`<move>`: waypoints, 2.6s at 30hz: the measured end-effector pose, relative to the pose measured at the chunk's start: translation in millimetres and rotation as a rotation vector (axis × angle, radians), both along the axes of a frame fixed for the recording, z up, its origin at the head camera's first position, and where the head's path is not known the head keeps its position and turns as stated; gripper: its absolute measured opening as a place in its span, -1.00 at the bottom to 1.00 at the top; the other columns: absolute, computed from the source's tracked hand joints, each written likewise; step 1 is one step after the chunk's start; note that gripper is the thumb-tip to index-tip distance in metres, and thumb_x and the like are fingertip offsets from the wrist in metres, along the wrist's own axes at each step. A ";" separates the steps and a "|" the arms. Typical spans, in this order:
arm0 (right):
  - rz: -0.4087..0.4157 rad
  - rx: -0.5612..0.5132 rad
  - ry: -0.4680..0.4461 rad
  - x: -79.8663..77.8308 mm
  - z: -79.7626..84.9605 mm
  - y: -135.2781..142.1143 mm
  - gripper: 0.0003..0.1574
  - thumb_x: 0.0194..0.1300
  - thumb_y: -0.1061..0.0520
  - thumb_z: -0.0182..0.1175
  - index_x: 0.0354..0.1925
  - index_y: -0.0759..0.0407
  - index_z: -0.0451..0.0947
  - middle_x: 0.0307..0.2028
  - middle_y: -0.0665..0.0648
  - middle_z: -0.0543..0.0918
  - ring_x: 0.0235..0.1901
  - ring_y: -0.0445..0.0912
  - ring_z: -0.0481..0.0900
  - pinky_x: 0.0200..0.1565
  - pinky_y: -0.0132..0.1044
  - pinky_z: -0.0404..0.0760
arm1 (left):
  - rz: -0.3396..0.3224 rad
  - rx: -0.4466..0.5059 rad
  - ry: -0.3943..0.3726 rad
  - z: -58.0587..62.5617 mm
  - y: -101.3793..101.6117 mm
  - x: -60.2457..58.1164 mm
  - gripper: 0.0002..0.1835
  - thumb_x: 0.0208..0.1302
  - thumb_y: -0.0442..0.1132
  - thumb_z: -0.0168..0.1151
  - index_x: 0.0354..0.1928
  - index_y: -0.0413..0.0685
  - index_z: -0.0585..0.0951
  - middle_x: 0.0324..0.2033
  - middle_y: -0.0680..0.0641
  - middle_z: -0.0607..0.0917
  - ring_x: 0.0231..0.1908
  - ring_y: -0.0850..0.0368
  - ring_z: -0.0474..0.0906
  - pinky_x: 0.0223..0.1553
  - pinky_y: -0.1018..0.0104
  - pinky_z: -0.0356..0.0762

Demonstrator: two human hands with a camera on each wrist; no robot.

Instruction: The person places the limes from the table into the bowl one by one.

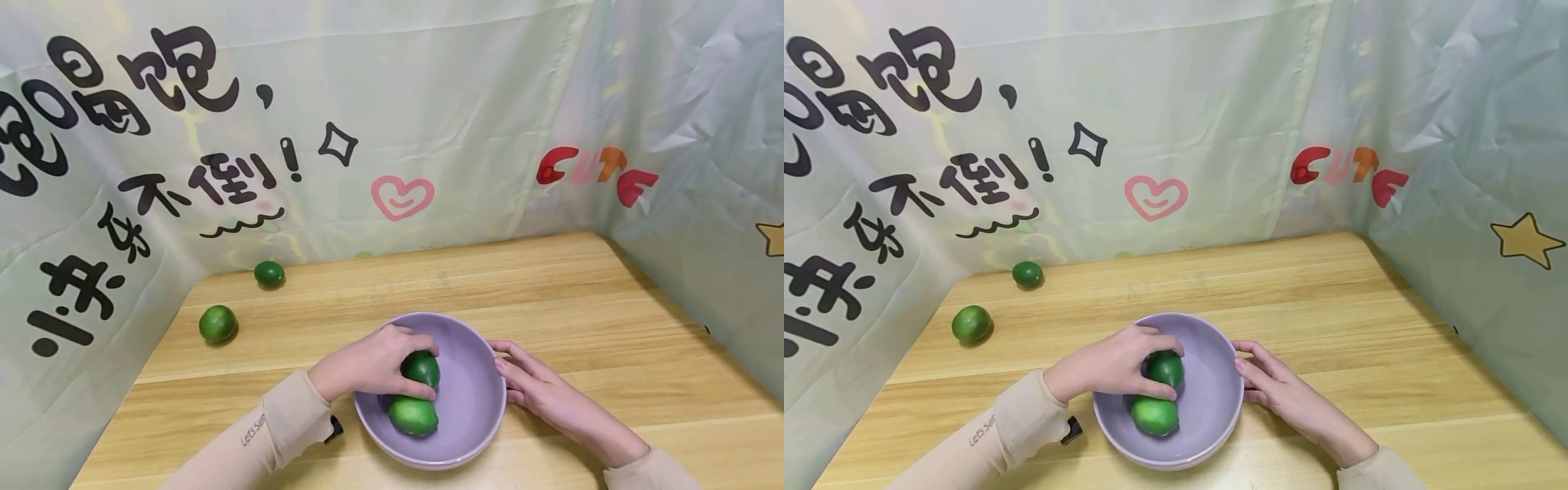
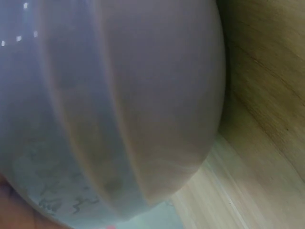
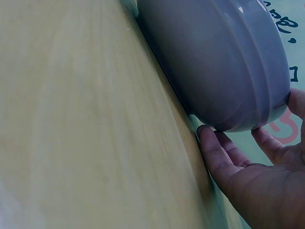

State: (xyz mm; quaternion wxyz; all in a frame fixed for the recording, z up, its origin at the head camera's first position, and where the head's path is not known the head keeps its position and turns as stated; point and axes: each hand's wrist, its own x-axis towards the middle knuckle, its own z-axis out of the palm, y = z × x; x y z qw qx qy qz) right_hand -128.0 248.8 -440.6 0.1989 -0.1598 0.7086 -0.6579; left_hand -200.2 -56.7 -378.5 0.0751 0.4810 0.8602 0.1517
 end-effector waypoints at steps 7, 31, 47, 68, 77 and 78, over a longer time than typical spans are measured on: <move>0.000 0.005 0.009 0.4 -0.9 0.2 -0.35 0.79 0.00 -0.20 0.61 0.29 0.08 0.53 0.58 0.22 0.27 -0.23 0.64 0.25 -0.31 0.68 | 0.007 0.000 -0.017 -1.9 0.8 -0.2 -0.48 0.28 0.18 0.54 0.14 0.10 0.68 -0.12 0.11 0.76 -0.14 0.25 0.58 -0.12 0.48 0.54; 0.000 -0.005 0.008 0.5 -0.2 -0.3 -0.36 0.80 0.01 -0.21 0.61 0.29 0.08 0.52 0.58 0.23 0.28 -0.21 0.65 0.26 -0.30 0.68 | -0.007 0.052 0.019 -0.9 -0.4 2.8 -0.50 0.31 0.17 0.52 0.11 0.05 0.68 -0.15 0.08 0.77 -0.15 0.15 0.67 -0.11 0.48 0.54; 0.000 -0.011 0.020 0.5 -1.0 -0.6 -0.36 0.80 0.02 -0.21 0.60 0.33 0.08 0.50 0.57 0.23 0.27 -0.22 0.65 0.25 -0.29 0.69 | 0.039 0.111 0.003 9.0 -7.0 5.1 -0.55 0.37 0.07 0.50 0.14 -0.02 0.71 -0.20 -0.03 0.72 -0.21 0.14 0.67 -0.17 0.48 0.58; -0.006 -0.026 0.022 0.1 -2.3 1.7 -0.36 0.80 0.03 -0.21 0.60 0.35 0.07 0.49 0.59 0.25 0.26 -0.22 0.65 0.24 -0.29 0.69 | 0.144 0.302 0.139 19.9 -31.4 -9.6 -0.77 0.40 -0.21 0.44 0.03 -0.11 0.73 -0.21 -0.06 0.79 -0.19 0.07 0.75 -0.20 0.38 0.70; -0.007 -0.015 0.014 -0.3 -1.8 0.9 -0.35 0.80 0.02 -0.20 0.60 0.34 0.07 0.50 0.59 0.24 0.25 -0.22 0.66 0.23 -0.29 0.70 | 0.251 0.301 0.221 22.6 -40.4 -15.9 -0.77 0.38 -0.19 0.45 0.02 -0.03 0.73 -0.16 -0.02 0.78 -0.15 0.10 0.73 -0.16 0.26 0.73; -0.005 -0.019 0.016 -0.3 -1.9 1.3 -0.35 0.80 0.03 -0.21 0.60 0.35 0.06 0.50 0.60 0.24 0.25 -0.22 0.66 0.23 -0.29 0.70 | 0.262 0.300 0.227 22.6 -41.5 -16.6 -0.77 0.37 -0.19 0.45 0.02 -0.02 0.73 -0.16 -0.01 0.77 -0.14 0.10 0.73 -0.16 0.25 0.73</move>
